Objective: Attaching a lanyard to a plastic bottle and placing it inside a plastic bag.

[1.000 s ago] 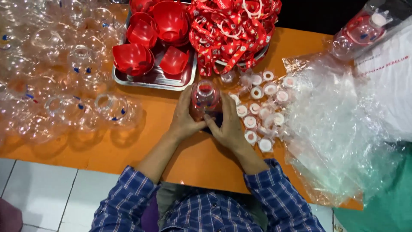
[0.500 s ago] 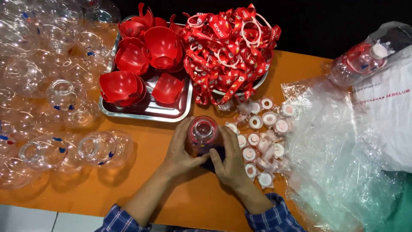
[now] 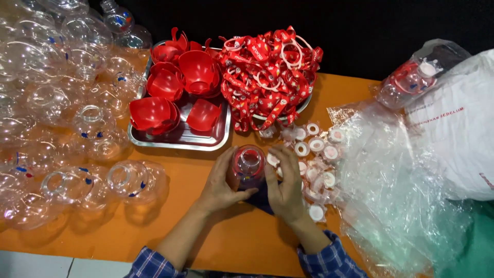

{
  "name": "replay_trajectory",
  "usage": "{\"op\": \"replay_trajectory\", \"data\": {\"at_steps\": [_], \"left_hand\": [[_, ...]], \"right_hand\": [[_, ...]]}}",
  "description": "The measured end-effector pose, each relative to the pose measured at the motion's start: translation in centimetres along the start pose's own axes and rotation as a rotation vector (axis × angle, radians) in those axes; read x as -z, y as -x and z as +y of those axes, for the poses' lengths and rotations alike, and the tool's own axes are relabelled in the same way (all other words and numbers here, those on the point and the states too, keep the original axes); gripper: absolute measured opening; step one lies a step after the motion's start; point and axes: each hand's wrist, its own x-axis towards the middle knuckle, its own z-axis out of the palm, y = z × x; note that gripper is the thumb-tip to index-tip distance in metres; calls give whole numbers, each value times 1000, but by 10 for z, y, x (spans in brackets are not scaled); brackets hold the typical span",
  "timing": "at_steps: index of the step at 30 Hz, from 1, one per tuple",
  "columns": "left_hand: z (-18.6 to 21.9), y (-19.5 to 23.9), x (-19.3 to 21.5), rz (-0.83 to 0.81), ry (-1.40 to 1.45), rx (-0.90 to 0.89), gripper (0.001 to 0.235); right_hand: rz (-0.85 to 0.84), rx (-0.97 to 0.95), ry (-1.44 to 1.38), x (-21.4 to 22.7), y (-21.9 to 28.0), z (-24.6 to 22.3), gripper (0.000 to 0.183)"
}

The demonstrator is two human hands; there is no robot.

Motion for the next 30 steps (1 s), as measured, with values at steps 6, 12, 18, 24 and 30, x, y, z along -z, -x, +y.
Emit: {"op": "replay_trajectory", "data": {"at_steps": [6,12,18,24,30], "left_hand": [[0,0,-1,40,19,-51,116],[-6,3,0,40,24,-80,115],[7,4,8,-107,-72,-17,106],[2,4,8,-86,-43,-55,106],[3,3,8,-122,-49,11,104]], "right_hand": [[11,65,101,12,-54,7,25],[61,268,307,1,-151,106,22],[-184,14,536,-3,-196,82,35],[-280,-67,598,-10,-202,92,43],[-284,35,628,-12,-204,110,46]]}}
